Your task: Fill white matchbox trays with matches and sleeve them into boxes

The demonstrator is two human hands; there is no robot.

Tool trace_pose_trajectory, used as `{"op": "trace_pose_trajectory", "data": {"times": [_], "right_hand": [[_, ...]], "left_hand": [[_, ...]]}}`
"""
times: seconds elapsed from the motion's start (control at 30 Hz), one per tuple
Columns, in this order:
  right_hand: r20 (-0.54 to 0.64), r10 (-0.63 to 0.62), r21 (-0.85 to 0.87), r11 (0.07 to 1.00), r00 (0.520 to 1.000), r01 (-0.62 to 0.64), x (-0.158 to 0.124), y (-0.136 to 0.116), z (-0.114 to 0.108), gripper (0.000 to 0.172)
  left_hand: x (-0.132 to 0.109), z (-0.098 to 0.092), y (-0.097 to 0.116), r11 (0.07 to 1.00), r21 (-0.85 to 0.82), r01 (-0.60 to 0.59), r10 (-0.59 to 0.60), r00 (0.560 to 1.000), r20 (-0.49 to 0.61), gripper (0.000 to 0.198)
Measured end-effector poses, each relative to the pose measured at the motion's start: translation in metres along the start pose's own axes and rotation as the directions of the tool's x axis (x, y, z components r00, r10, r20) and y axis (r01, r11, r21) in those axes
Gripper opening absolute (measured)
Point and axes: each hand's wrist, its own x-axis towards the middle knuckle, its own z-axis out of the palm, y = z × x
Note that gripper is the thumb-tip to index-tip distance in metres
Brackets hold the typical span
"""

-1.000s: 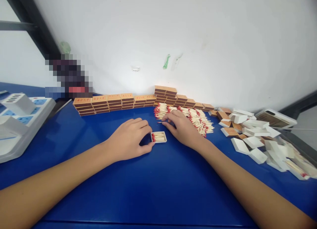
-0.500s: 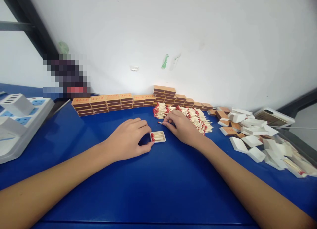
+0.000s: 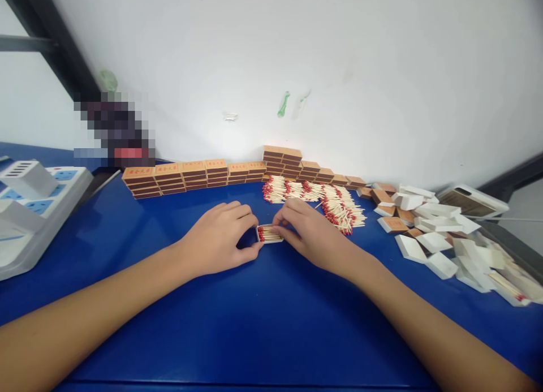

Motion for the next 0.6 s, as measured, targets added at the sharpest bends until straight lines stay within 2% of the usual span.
{"op": "trace_pose_trajectory", "data": {"times": [0.23, 0.4, 0.5, 0.6], "right_hand": [[-0.018, -0.007, 0.016, 1.000, 1.000, 0.007, 0.003, 0.000, 0.003, 0.007], [-0.170, 0.007, -0.074, 0.997, 0.985, -0.020, 0.009, 0.028, 0.008, 0.010], [-0.168, 0.021, -0.141, 0.989, 0.986, -0.045, 0.011, 0.045, 0.014, 0.015], [-0.182, 0.023, -0.136, 0.989, 0.983, -0.048, 0.012, 0.054, 0.017, 0.016]], "left_hand": [[0.000, 0.000, 0.000, 1.000, 0.004, 0.000, 0.000, 1.000, 0.001, 0.027], [-0.001, -0.001, 0.000, 1.000, 0.008, -0.003, 0.003, 1.000, 0.002, 0.027], [-0.001, -0.001, 0.000, 1.000, 0.010, -0.002, 0.001, 1.000, 0.002, 0.028], [-0.001, 0.000, 0.000, 1.000, 0.009, -0.009, 0.009, 1.000, -0.002, 0.027]]}}
